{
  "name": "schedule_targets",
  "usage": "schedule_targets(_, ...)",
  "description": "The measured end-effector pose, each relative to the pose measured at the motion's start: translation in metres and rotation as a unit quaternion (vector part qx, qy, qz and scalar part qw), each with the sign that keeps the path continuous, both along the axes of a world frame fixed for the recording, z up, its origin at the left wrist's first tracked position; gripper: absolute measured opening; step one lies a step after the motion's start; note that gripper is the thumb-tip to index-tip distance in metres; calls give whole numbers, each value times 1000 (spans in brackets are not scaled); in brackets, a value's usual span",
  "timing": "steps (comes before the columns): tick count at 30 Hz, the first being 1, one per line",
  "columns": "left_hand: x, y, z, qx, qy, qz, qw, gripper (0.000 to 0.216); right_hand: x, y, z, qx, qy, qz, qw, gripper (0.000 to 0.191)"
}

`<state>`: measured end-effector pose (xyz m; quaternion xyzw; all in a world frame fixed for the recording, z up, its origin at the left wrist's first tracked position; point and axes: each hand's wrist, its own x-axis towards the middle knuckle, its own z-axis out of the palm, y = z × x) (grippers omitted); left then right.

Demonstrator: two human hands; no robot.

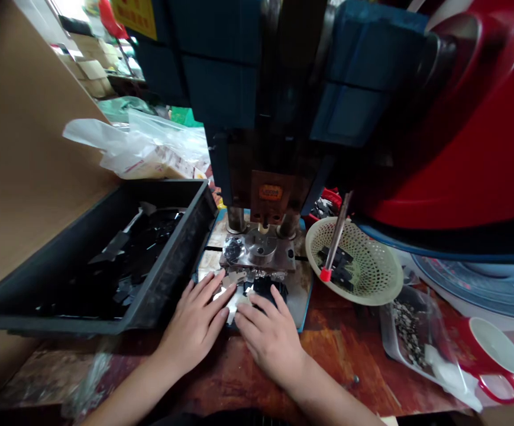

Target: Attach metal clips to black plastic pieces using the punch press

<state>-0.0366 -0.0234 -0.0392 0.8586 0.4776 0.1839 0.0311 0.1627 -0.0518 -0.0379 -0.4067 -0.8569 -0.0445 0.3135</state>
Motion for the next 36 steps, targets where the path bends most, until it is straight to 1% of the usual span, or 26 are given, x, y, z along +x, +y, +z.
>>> schedule_targets(3, 3, -1, 5, 6, -6, 8, 1000, 44, 2, 11, 10, -17, 60, -19, 998, 21)
schedule_targets(6, 5, -7, 10, 43, -76, 18, 996, 38, 5, 22, 20, -53, 132, -50, 989, 20)
schedule_targets(7, 4, -10, 12, 54, -107, 11, 993, 33, 7, 24, 22, -64, 156, -64, 984, 19)
schedule_targets(9, 4, -16, 14, 58, -144, -35, 987, 25, 9, 24, 25, -83, 199, -93, 972, 18)
schedule_targets(11, 3, -21, 13, 39, -130, -92, 986, 25, 12, 21, 27, -99, 242, -117, 958, 17)
schedule_targets(13, 3, -23, 10, 11, -78, -125, 989, 34, 15, 17, 28, -111, 279, -137, 944, 16)
schedule_targets(16, 5, -24, 6, -32, -27, -108, 993, 51, 16, 10, 28, -106, 301, -151, 936, 17)
schedule_targets(18, 9, -24, 7, -63, -58, -84, 993, 53, 14, 4, 27, -82, 282, -147, 945, 20)
schedule_targets(20, 15, -25, 11, -117, -157, -64, 979, 45, 9, -2, 26, -41, 242, -129, 961, 26)
schedule_targets(21, 18, -26, 14, -161, -226, -51, 959, 40, 6, -5, 25, -20, 216, -111, 970, 30)
schedule_targets(22, 22, -26, 18, -217, -298, -37, 929, 37, 2, -8, 25, -4, 190, -90, 978, 34)
schedule_targets(24, 28, -26, 24, -338, -418, -7, 843, 32, -4, -11, 25, 4, 147, -47, 988, 40)
schedule_targets(26, 32, -24, 26, -433, -498, 25, 751, 29, -8, -10, 26, -21, 122, -14, 992, 41)
schedule_targets(28, 31, -21, 25, -482, -559, 56, 672, 23, -10, -7, 28, -53, 108, 7, 993, 38)
schedule_targets(29, 29, -20, 23, -494, -584, 69, 641, 19, -10, -4, 29, -68, 103, 15, 992, 35)
schedule_targets(30, 27, -18, 21, -503, -602, 76, 616, 16, -11, -2, 30, -80, 101, 21, 991, 32)
schedule_targets(31, 25, -18, 19, -509, -612, 81, 600, 14, -12, 0, 31, -90, 101, 24, 991, 30)
schedule_targets(32, 23, -17, 17, -513, -616, 85, 592, 15, -13, 2, 31, -99, 102, 25, 990, 28)
schedule_targets(33, 22, -16, 16, -514, -615, 91, 591, 18, -14, 3, 31, -108, 102, 26, 989, 27)
schedule_targets(34, 21, -15, 16, -512, -609, 98, 598, 21, -16, 3, 30, -117, 97, 28, 988, 26)
schedule_targets(36, 21, -14, 17, -500, -582, 117, 631, 29, -18, 1, 28, -134, 84, 38, 987, 26)
